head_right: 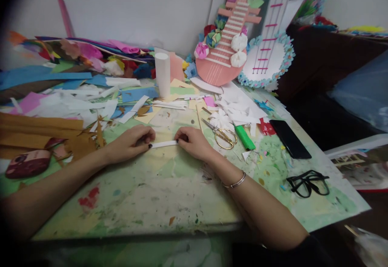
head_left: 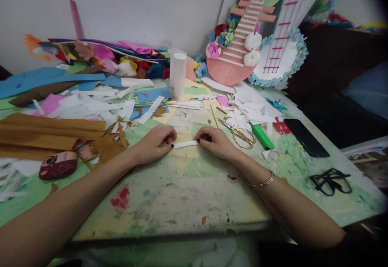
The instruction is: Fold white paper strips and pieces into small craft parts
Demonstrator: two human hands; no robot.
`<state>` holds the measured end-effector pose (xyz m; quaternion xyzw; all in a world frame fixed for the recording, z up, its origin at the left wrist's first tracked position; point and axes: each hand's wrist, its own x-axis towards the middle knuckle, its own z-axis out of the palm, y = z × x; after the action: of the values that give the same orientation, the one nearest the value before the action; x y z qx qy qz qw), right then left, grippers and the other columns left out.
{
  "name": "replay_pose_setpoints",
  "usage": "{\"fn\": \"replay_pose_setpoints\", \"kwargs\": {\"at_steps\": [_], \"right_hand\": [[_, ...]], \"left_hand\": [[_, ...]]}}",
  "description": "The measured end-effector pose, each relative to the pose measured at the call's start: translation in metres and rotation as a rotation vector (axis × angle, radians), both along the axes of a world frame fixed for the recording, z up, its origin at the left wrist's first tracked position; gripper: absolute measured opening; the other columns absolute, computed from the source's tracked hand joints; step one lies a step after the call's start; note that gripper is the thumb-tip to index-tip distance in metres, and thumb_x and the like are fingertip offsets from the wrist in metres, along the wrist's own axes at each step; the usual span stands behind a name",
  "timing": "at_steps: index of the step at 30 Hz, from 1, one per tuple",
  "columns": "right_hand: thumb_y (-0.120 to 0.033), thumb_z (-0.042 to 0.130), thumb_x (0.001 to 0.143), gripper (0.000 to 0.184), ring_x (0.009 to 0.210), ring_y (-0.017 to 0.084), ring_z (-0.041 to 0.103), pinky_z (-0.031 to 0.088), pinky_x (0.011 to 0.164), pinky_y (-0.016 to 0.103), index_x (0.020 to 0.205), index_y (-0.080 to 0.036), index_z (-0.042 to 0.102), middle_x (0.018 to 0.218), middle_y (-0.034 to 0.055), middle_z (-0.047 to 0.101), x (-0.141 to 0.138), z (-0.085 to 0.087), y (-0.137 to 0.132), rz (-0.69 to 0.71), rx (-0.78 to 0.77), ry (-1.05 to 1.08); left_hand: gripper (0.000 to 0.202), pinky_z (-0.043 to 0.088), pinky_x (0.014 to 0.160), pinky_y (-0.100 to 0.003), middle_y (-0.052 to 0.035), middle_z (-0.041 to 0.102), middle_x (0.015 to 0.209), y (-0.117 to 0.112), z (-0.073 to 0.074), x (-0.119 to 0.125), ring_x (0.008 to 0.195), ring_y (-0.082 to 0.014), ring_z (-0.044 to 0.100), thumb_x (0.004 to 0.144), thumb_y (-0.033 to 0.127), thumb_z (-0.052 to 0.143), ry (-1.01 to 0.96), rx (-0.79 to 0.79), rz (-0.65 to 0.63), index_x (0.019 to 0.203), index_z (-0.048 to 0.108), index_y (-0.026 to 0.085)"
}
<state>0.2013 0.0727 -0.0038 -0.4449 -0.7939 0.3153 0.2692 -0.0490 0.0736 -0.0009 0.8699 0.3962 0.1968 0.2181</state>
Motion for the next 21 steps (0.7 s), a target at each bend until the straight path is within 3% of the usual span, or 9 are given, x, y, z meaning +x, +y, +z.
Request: {"fn": "replay_pose_setpoints", "kwargs": {"at_steps": [3, 7, 11, 16, 18, 21], "right_hand": [[-0.005, 0.054, 0.073, 0.019, 0.062, 0.010, 0.047, 0.036, 0.061, 0.023, 0.080, -0.018, 0.066, 0.068, -0.0031, 0.057, 0.0003, -0.0005, 0.0005, 0.003, 0.019, -0.003], [-0.005, 0.054, 0.072, 0.020, 0.063, 0.010, 0.048, 0.037, 0.063, 0.024, 0.079, -0.018, 0.067, 0.069, -0.0023, 0.058, 0.0003, -0.0004, 0.0005, 0.003, 0.036, 0.000], [-0.004, 0.054, 0.072, 0.020, 0.063, 0.010, 0.048, 0.037, 0.062, 0.024, 0.078, -0.017, 0.067, 0.069, -0.0020, 0.058, 0.0002, 0.0005, 0.0007, -0.019, 0.015, 0.004], [-0.001, 0.054, 0.071, 0.024, 0.064, 0.010, 0.049, 0.038, 0.063, 0.024, 0.079, -0.018, 0.068, 0.070, -0.0020, 0.059, 0.0008, -0.0004, 0.0018, -0.021, 0.020, 0.004], [0.002, 0.052, 0.071, 0.028, 0.070, 0.012, 0.053, 0.041, 0.068, 0.026, 0.081, -0.018, 0.069, 0.075, 0.0001, 0.061, 0.0010, -0.0020, 0.0020, 0.009, 0.082, -0.025], [0.001, 0.050, 0.079, 0.030, 0.083, 0.017, 0.055, 0.043, 0.080, 0.033, 0.085, -0.018, 0.072, 0.085, 0.0055, 0.063, -0.0002, -0.0046, 0.0000, 0.071, 0.295, -0.126]], "left_hand": [[0.012, 0.039, 0.067, -0.029, -0.0003, 0.057, 0.072, 0.0022, -0.0011, -0.0023, 0.071, -0.0169, 0.049, 0.072, 0.017, 0.049, 0.003, -0.008, 0.009, 0.081, 0.057, 0.019], [0.033, 0.040, 0.075, -0.031, -0.0036, 0.057, 0.086, 0.0035, -0.0047, -0.0041, 0.081, -0.0185, 0.051, 0.076, 0.014, 0.046, -0.019, 0.062, -0.078, 0.104, 0.062, 0.019], [0.042, 0.036, 0.080, -0.034, -0.0049, 0.053, 0.092, 0.0045, -0.0080, -0.0038, 0.087, -0.0195, 0.047, 0.090, 0.017, 0.038, 0.088, 0.149, -0.197, 0.115, 0.068, 0.031], [0.042, 0.034, 0.079, -0.033, -0.0045, 0.052, 0.090, 0.0041, -0.0091, -0.0029, 0.085, -0.0185, 0.045, 0.097, 0.023, 0.035, 0.183, 0.211, -0.207, 0.122, 0.065, 0.038], [0.043, 0.036, 0.080, -0.034, -0.0053, 0.052, 0.091, 0.0026, -0.0087, -0.0025, 0.087, -0.0191, 0.045, 0.096, 0.022, 0.036, 0.204, 0.245, -0.212, 0.125, 0.063, 0.037], [0.043, 0.038, 0.084, -0.037, -0.0078, 0.055, 0.098, -0.0034, -0.0066, 0.0001, 0.093, -0.0220, 0.047, 0.095, 0.019, 0.038, 0.227, 0.324, -0.223, 0.128, 0.061, 0.034]]}}
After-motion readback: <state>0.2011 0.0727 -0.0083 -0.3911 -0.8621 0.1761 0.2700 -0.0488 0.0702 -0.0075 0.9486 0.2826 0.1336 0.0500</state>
